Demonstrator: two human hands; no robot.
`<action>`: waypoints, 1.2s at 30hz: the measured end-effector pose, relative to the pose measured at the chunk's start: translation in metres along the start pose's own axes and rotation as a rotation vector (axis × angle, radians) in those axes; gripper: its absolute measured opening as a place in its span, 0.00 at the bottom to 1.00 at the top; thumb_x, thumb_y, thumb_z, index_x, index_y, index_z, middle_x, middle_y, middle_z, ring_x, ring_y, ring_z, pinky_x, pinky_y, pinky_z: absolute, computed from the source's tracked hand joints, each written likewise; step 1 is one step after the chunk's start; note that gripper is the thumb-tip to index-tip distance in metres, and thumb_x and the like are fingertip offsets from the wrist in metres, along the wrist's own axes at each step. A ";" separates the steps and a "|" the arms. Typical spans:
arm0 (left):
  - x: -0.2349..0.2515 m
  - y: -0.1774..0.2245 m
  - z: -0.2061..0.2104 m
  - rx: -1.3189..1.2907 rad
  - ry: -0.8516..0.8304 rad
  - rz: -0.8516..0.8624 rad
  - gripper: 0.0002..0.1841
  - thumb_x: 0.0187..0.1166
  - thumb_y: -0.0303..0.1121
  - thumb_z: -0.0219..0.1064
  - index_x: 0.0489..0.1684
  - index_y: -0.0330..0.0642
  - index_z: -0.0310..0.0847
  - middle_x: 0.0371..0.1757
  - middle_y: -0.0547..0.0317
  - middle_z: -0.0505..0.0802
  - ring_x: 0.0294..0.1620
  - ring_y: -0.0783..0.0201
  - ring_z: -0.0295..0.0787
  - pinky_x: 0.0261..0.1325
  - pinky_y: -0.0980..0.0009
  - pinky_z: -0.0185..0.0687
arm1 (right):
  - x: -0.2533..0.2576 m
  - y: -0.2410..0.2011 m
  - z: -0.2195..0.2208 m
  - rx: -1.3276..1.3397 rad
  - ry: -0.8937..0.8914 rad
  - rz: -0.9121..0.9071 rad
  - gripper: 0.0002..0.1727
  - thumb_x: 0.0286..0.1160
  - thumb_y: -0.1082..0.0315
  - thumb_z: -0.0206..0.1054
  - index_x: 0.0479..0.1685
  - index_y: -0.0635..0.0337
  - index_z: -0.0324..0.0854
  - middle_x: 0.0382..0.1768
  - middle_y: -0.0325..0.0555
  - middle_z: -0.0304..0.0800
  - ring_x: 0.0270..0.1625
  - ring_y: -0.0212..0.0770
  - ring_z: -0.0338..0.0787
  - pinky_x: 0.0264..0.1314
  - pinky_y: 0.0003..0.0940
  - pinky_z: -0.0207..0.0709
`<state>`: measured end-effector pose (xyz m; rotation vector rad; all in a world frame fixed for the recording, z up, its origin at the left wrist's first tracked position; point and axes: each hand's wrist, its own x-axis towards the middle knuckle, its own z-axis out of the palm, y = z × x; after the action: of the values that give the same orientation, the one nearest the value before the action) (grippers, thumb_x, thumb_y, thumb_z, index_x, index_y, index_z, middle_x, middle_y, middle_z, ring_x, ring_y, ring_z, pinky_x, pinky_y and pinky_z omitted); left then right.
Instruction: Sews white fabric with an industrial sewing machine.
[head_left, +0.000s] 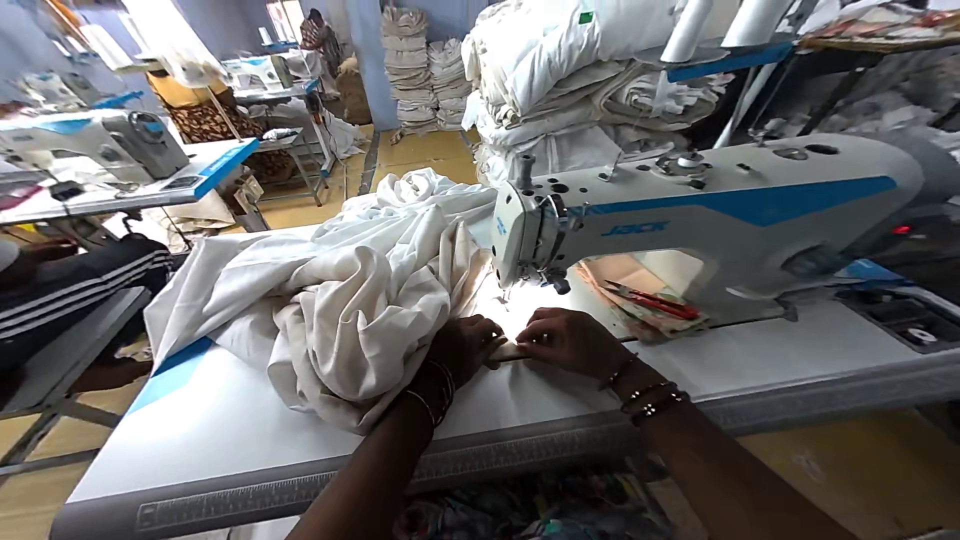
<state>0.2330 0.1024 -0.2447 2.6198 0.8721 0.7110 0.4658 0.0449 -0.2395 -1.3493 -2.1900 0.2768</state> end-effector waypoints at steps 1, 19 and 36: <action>0.001 0.001 0.000 -0.002 -0.007 -0.004 0.13 0.85 0.39 0.66 0.44 0.39 0.93 0.37 0.52 0.95 0.39 0.56 0.93 0.51 0.57 0.87 | 0.002 0.002 -0.001 0.024 -0.014 0.001 0.13 0.69 0.51 0.77 0.39 0.50 0.95 0.37 0.37 0.92 0.36 0.33 0.89 0.40 0.33 0.85; -0.003 0.002 0.004 0.005 0.058 0.022 0.13 0.81 0.34 0.70 0.59 0.41 0.91 0.30 0.55 0.92 0.26 0.57 0.88 0.36 0.56 0.86 | 0.003 0.012 0.017 0.045 0.157 0.107 0.06 0.72 0.62 0.76 0.42 0.52 0.94 0.33 0.41 0.89 0.33 0.36 0.88 0.39 0.37 0.84; -0.001 -0.003 0.008 0.063 0.096 0.053 0.12 0.80 0.34 0.70 0.56 0.47 0.93 0.30 0.56 0.91 0.26 0.59 0.87 0.33 0.58 0.84 | -0.009 0.003 0.018 -0.178 0.183 -0.040 0.12 0.76 0.59 0.73 0.51 0.51 0.96 0.40 0.44 0.91 0.44 0.41 0.91 0.47 0.35 0.87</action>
<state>0.2348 0.1031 -0.2533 2.6927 0.8675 0.8421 0.4608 0.0402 -0.2590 -1.3638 -2.1241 -0.0569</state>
